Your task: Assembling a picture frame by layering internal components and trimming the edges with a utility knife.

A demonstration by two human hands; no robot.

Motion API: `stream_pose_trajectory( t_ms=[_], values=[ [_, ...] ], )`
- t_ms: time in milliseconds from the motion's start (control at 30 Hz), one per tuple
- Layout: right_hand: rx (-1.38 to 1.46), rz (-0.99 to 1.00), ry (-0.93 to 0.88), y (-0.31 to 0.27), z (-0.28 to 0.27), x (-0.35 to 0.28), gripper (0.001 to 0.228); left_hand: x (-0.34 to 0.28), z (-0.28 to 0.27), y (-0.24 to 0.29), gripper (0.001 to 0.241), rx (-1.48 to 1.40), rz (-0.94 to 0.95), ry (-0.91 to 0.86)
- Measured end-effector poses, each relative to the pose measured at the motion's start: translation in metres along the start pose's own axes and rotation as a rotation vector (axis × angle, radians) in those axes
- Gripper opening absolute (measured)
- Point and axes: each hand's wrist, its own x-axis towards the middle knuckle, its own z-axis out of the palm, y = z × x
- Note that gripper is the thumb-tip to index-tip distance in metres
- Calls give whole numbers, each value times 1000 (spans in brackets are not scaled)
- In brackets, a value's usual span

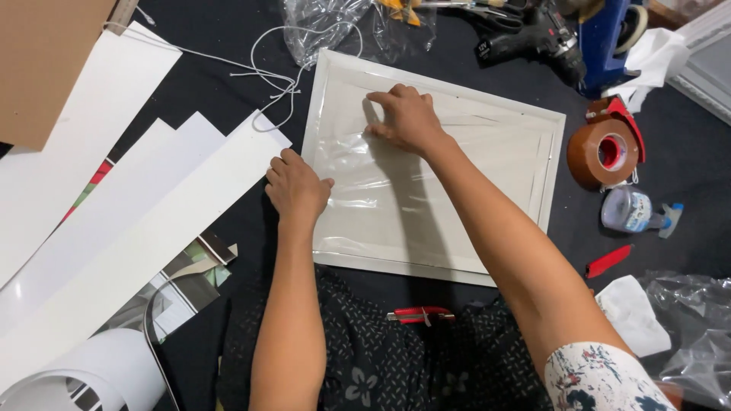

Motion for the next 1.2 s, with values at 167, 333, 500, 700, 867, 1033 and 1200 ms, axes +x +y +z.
stream_pose_trajectory(
  t_ms=[167, 333, 500, 700, 867, 1033, 1200],
  values=[
    [-112, -82, 81, 7, 37, 24, 17, -5, -6, 2, 61, -37, -31, -33],
    [70, -83, 315, 10, 41, 50, 11, 18, 32, -15, 81, 53, -75, 21],
    [310, 87, 252, -8, 34, 53, 34, 19, 30, -15, 78, 44, -95, -18],
    [506, -101, 304, -29, 8, -25, 63, 5, 1, -3, 74, 5, -94, -118],
    [260, 135, -17, -24, -32, -148, 60, -18, -7, 12, 69, -99, 377, 217],
    [71, 333, -294, 64, -47, -249, 66, -56, 13, 41, 81, -37, 730, -6],
    [100, 530, -296, 76, -56, -284, 63, -61, 37, 36, 117, 278, 666, -180]
  ],
)
